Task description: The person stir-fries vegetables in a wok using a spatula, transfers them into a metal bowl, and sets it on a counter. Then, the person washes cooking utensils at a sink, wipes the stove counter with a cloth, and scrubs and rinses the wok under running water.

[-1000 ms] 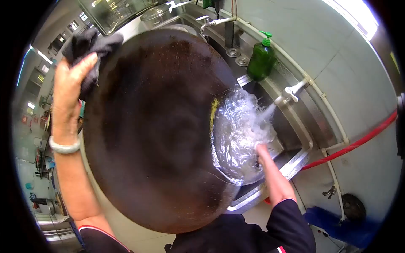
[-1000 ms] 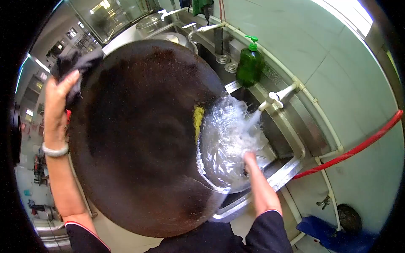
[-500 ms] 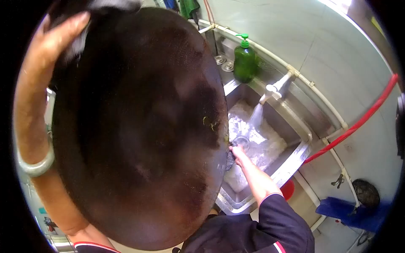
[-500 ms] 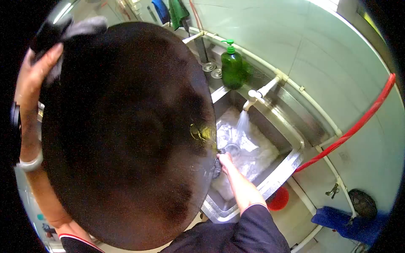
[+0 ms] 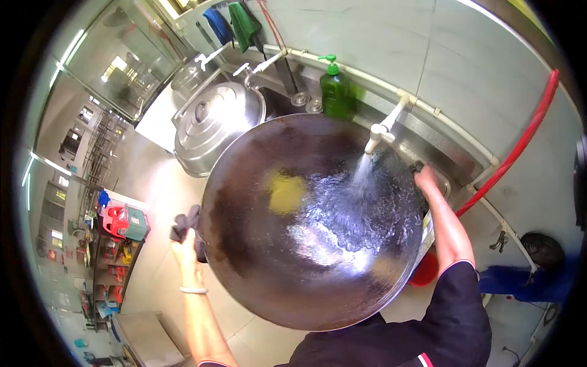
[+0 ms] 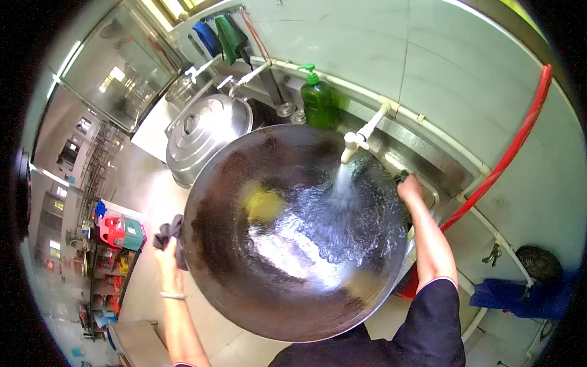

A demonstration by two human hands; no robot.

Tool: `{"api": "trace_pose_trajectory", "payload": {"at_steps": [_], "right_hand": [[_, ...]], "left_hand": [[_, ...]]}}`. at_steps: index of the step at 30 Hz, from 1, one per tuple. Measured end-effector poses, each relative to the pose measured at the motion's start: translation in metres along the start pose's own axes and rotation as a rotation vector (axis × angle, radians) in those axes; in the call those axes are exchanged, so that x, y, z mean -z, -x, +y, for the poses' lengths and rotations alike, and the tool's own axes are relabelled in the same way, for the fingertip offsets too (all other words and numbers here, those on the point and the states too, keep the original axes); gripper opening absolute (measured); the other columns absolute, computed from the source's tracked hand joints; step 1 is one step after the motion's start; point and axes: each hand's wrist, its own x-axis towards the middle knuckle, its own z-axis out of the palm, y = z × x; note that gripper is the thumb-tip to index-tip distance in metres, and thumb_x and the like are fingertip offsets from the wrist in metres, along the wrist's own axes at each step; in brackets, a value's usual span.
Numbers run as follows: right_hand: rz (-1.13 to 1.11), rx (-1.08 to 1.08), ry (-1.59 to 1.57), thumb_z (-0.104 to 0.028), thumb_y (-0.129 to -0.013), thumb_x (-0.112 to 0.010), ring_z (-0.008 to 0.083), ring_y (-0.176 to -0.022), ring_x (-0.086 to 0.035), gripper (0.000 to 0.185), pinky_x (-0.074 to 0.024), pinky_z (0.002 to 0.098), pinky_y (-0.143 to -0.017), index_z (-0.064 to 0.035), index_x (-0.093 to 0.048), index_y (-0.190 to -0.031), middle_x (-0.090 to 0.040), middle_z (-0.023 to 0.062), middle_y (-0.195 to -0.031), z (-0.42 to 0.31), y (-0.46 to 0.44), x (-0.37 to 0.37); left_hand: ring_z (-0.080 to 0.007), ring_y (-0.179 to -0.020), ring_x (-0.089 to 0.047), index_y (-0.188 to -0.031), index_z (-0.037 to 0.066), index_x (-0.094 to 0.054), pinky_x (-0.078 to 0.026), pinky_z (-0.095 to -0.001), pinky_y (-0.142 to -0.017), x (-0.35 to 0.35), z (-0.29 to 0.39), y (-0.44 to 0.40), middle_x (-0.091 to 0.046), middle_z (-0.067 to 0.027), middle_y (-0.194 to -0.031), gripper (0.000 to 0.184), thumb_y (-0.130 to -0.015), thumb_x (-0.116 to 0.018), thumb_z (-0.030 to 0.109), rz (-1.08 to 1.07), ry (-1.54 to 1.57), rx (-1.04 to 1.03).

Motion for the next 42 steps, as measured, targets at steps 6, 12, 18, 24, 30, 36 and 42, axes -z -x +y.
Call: {"api": "trace_pose_trajectory", "payload": {"at_steps": [6,12,18,24,30,36,42], "right_hand": [[0.552,0.389,0.010,-0.003,-0.081,-0.053,0.0423,-0.112,-0.055,0.044,-0.0422,0.0462,-0.097,0.0001,-0.053,-0.125,-0.059,0.0264,-0.117,0.006,0.023,-0.017],[0.248,0.756,0.379,-0.016,-0.086,-0.058,0.0376,-0.138,-0.029,0.056,-0.0265,0.0518,-0.112,-0.0025,-0.042,-0.138,-0.030,0.0198,-0.151,-0.007,0.089,-0.103],[-0.220,0.992,0.156,-0.021,-0.088,-0.052,0.0422,-0.138,-0.029,0.063,-0.0199,0.0467,-0.116,-0.0031,-0.033,-0.146,-0.028,0.0235,-0.152,-0.083,0.233,-0.179],[-0.058,1.307,0.311,-0.018,-0.093,-0.048,0.0422,-0.140,-0.026,0.054,-0.0172,0.0630,-0.112,-0.0199,-0.035,-0.145,-0.028,0.0104,-0.155,-0.208,0.206,-0.198],[0.085,0.968,0.393,-0.023,-0.095,-0.049,0.0414,-0.141,-0.023,0.057,-0.0189,0.0692,-0.107,-0.0168,-0.032,-0.148,-0.024,0.0091,-0.157,-0.074,0.117,-0.169],[-0.534,1.171,0.083,-0.025,-0.094,-0.050,0.0422,-0.140,-0.025,0.056,-0.0195,0.0550,-0.114,-0.0150,-0.036,-0.147,-0.029,0.0166,-0.153,-0.081,0.291,-0.180],[0.019,1.289,-0.086,-0.014,-0.088,-0.058,0.0503,-0.138,-0.022,0.063,-0.0151,0.0641,-0.112,-0.0104,-0.033,-0.146,-0.029,0.0215,-0.152,-0.296,0.222,-0.238]], "left_hand": [[-0.0217,-0.117,-0.054,-0.130,0.000,-0.049,-0.042,-0.0338,-0.102,-0.004,-0.024,0.030,-0.055,-0.0112,-0.129,0.042,-0.090,-0.061,0.004,0.132,-0.145,0.076],[-0.0215,-0.122,-0.051,-0.135,-0.002,-0.044,-0.039,-0.0344,-0.105,-0.005,-0.029,0.036,-0.050,-0.0125,-0.136,0.047,-0.091,-0.060,0.004,0.095,-0.056,0.133],[-0.0205,-0.116,-0.054,-0.136,0.000,-0.044,-0.042,-0.0335,-0.102,-0.005,-0.033,0.035,-0.053,-0.0106,-0.131,0.050,-0.091,-0.064,0.010,0.150,-0.178,0.105],[-0.0192,-0.114,-0.055,-0.135,-0.001,-0.045,-0.042,-0.0320,-0.101,-0.008,-0.035,0.038,-0.055,-0.0098,-0.128,0.047,-0.092,-0.062,0.008,0.174,-0.183,0.066],[-0.0183,-0.109,-0.057,-0.133,0.000,-0.047,-0.045,-0.0314,-0.097,-0.005,-0.040,0.037,-0.057,-0.0092,-0.125,0.044,-0.093,-0.062,0.009,0.159,-0.166,0.077],[-0.0178,-0.110,-0.056,-0.133,0.000,-0.046,-0.044,-0.0308,-0.097,-0.007,-0.035,0.040,-0.057,-0.0089,-0.125,0.042,-0.094,-0.059,0.007,0.187,-0.187,0.121],[-0.0188,-0.117,-0.053,-0.135,-0.001,-0.045,-0.041,-0.0319,-0.102,-0.009,-0.043,0.036,-0.053,-0.0097,-0.132,0.043,-0.094,-0.057,0.006,0.185,-0.188,0.075]]}}
